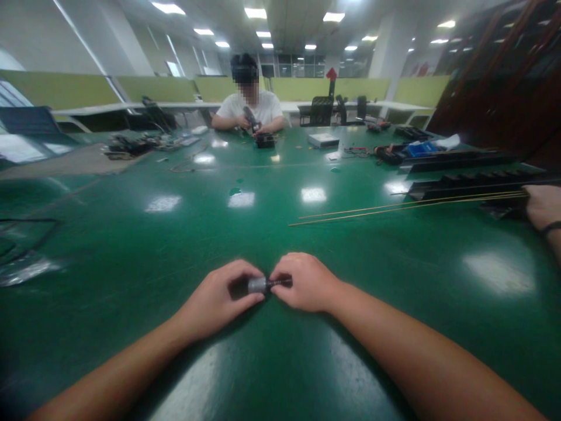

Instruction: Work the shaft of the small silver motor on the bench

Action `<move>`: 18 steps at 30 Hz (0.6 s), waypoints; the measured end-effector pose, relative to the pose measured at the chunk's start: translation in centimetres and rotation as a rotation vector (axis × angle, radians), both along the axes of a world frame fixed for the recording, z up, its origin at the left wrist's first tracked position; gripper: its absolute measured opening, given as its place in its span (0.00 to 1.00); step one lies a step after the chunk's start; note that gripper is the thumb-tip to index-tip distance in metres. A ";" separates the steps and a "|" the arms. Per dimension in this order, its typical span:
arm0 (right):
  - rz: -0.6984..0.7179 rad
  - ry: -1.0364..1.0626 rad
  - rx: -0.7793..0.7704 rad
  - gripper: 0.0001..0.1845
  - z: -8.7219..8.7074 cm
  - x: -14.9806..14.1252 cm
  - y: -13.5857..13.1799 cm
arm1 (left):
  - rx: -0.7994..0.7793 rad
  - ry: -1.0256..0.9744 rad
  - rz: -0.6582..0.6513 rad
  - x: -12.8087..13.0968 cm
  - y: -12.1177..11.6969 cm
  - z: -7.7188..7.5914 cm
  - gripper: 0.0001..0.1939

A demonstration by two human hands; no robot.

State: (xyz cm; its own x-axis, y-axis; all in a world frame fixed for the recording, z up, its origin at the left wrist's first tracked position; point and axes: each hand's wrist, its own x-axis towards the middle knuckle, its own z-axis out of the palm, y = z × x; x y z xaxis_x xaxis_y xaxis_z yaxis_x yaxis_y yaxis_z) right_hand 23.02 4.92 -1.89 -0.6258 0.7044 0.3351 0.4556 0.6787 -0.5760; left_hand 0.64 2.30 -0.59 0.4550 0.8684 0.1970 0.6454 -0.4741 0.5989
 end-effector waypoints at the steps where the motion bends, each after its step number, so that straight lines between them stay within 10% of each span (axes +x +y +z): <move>1: 0.001 0.000 -0.001 0.05 0.0 0.0 0.0 | -0.002 -0.002 0.000 0.0 0.0 0.0 0.10; 18: -0.012 -0.010 -0.011 0.04 0.1 0.9 0.5 | -0.004 -0.004 0.015 0.0 -0.1 0.1 0.09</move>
State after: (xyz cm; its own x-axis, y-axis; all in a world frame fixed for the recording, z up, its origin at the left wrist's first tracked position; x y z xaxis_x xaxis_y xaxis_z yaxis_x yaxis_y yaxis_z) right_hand 23.88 5.40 -1.78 -0.6203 0.7156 0.3212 0.4697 0.6668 -0.5786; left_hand 0.59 2.24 -0.47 0.4416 0.8758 0.1949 0.6501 -0.4621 0.6032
